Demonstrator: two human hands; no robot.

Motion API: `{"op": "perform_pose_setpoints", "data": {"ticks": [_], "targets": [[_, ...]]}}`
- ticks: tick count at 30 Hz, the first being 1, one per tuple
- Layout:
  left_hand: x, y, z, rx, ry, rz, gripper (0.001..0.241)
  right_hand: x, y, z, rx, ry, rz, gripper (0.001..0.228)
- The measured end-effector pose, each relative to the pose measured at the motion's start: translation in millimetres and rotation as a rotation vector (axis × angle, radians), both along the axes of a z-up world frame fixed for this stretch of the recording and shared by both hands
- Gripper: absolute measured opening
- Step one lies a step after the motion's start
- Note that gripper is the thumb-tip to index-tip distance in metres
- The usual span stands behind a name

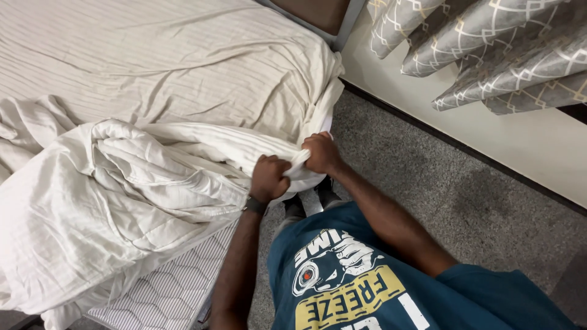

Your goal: The person spreads a white duvet over a mattress, repeatedly pulling, shaking, and smoothing the fabric to cover the surface. They adjust the duvet's position and fluff it by hand to ensure even coverage.

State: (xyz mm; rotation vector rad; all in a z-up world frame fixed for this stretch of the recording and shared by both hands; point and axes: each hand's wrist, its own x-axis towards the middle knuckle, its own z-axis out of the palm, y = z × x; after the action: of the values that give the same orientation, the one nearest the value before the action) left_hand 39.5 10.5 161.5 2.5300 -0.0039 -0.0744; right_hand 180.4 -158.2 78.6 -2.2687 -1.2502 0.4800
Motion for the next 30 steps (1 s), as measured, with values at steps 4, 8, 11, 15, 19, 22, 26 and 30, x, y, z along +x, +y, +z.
{"op": "perform_pose_setpoints", "data": {"ticks": [4, 8, 11, 15, 19, 22, 26, 30], "targets": [[-22, 9, 22, 0.079, -0.010, 0.009, 0.016, -23, 7, 28, 0.044, 0.028, -0.019, 0.014], [-28, 2, 24, 0.082, -0.095, -0.037, 0.015, -25, 7, 37, 0.033, 0.049, 0.023, 0.017], [-32, -9, 34, 0.060, -0.164, -0.032, 0.011, -28, 5, 52, 0.046, 0.128, 0.047, 0.020], [-33, -15, 49, 0.017, -0.211, -0.016, 0.011, -12, 8, 28, 0.106, 0.196, 0.067, 0.040], [-40, -17, 55, 0.019, -0.240, -0.005, 0.010, 13, 0, -23, 0.144, 0.155, 0.059, 0.047], [-43, -16, 67, -0.030, -0.271, -0.003, 0.011, 22, -8, -55, 0.091, 0.062, -0.015, 0.046], [-47, -13, 89, -0.083, -0.278, 0.066, 0.007, 23, -14, -80, 0.006, -0.003, -0.005, 0.035], [-49, -4, 98, -0.122, -0.310, 0.127, 0.006, 14, -19, -73, -0.178, 0.095, -0.065, 0.019]]}}
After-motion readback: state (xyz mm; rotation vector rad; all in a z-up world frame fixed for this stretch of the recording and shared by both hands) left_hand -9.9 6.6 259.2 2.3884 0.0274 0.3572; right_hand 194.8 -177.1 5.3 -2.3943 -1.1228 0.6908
